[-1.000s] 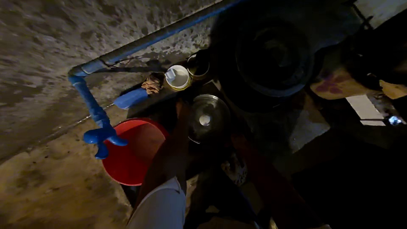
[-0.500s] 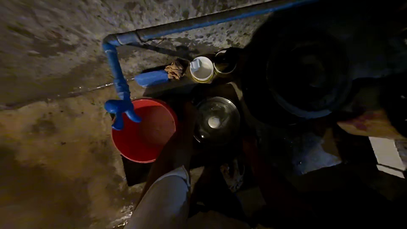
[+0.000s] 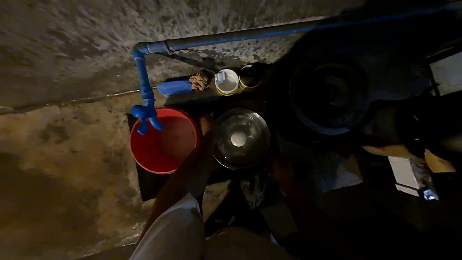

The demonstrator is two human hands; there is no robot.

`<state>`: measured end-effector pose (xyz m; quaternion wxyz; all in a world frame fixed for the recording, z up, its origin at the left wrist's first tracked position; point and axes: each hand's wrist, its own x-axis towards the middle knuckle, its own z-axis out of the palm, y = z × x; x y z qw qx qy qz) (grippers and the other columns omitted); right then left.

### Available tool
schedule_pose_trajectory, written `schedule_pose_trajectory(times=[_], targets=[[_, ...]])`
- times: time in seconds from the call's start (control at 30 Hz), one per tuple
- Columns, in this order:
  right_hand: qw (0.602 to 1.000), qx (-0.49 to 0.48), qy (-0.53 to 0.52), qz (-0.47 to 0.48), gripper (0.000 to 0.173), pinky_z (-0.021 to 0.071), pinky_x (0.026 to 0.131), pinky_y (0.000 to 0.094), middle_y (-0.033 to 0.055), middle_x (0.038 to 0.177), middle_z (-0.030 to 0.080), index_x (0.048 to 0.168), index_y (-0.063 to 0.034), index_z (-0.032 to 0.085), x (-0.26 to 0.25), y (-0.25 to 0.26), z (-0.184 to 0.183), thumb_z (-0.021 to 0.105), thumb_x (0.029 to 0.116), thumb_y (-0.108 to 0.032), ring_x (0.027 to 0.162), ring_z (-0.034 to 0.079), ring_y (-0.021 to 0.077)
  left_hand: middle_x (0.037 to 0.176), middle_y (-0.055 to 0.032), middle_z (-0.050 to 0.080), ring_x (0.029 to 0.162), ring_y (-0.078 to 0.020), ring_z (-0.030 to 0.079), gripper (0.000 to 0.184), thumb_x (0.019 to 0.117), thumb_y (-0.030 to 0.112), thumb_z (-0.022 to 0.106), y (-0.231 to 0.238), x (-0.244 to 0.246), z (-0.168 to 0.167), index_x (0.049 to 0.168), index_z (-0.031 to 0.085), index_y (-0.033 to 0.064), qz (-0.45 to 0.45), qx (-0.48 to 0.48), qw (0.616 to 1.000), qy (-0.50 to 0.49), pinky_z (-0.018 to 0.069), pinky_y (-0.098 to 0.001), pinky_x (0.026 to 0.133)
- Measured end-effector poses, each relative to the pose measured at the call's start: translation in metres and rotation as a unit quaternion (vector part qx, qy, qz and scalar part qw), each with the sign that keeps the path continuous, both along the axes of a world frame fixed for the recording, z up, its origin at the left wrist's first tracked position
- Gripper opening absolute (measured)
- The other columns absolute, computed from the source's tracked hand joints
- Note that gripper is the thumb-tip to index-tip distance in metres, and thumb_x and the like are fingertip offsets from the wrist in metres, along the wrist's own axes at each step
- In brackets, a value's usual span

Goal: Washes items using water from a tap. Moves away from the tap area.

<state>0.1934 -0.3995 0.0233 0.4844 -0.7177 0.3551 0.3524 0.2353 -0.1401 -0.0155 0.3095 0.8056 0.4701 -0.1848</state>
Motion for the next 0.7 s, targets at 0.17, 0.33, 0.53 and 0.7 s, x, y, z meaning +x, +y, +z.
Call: schedule_pose_trajectory(times=[0.17, 0.33, 0.53, 0.7], targets=[[0.999, 0.022, -0.042, -0.005, 0.035, 0.0609, 0.07, 0.0396, 0.02, 0.108, 0.061, 0.136, 0.0039, 0.05, -0.012, -0.022, 0.019, 0.042, 0.1115, -0.019, 0.083, 0.068, 0.0248, 0.133, -0.0277, 0.061, 0.125, -0.0438, 0.059, 0.039, 0.1099, 0.026, 0.045, -0.001, -0.006, 0.024, 0.136, 0.06, 0.0019, -0.013, -0.004, 0.999, -0.05, 0.0448, -0.0601, 0.106], [0.998, 0.044, -0.04, -0.021, 0.034, 0.0612, 0.07, 0.0377, 0.0182, 0.108, 0.063, 0.136, 0.0037, 0.051, -0.028, -0.06, 0.051, 0.044, 0.1108, -0.018, 0.084, 0.068, 0.022, 0.13, -0.0284, 0.062, 0.122, -0.0443, 0.059, 0.04, 0.1101, 0.031, 0.046, -0.015, -0.022, 0.062, 0.133, 0.061, 0.001, -0.101, -0.05, 0.989, -0.098, 0.0441, -0.0636, 0.103], [0.997, 0.011, -0.075, -0.023, 0.033, 0.0615, 0.071, 0.0375, 0.0187, 0.11, 0.064, 0.137, 0.0033, 0.054, -0.048, -0.115, 0.074, 0.048, 0.1088, -0.014, 0.083, 0.069, 0.021, 0.118, -0.0282, 0.063, 0.105, -0.0402, 0.063, 0.041, 0.1103, 0.031, 0.047, -0.05, -0.035, 0.094, 0.13, 0.059, -0.0025, -0.155, -0.101, 0.974, -0.134, 0.0495, -0.061, 0.093], [0.996, -0.002, -0.062, -0.066, 0.03, 0.0612, 0.07, 0.0351, 0.0156, 0.103, 0.065, 0.133, 0.0048, 0.054, -0.055, -0.161, 0.09, 0.049, 0.1082, -0.011, 0.081, 0.069, 0.0182, 0.108, -0.0243, 0.065, 0.087, -0.035, 0.063, 0.039, 0.1098, 0.032, 0.048, -0.101, -0.036, 0.101, 0.126, 0.062, -0.0008, -0.167, -0.137, 0.972, -0.088, 0.0525, -0.0546, 0.079]])
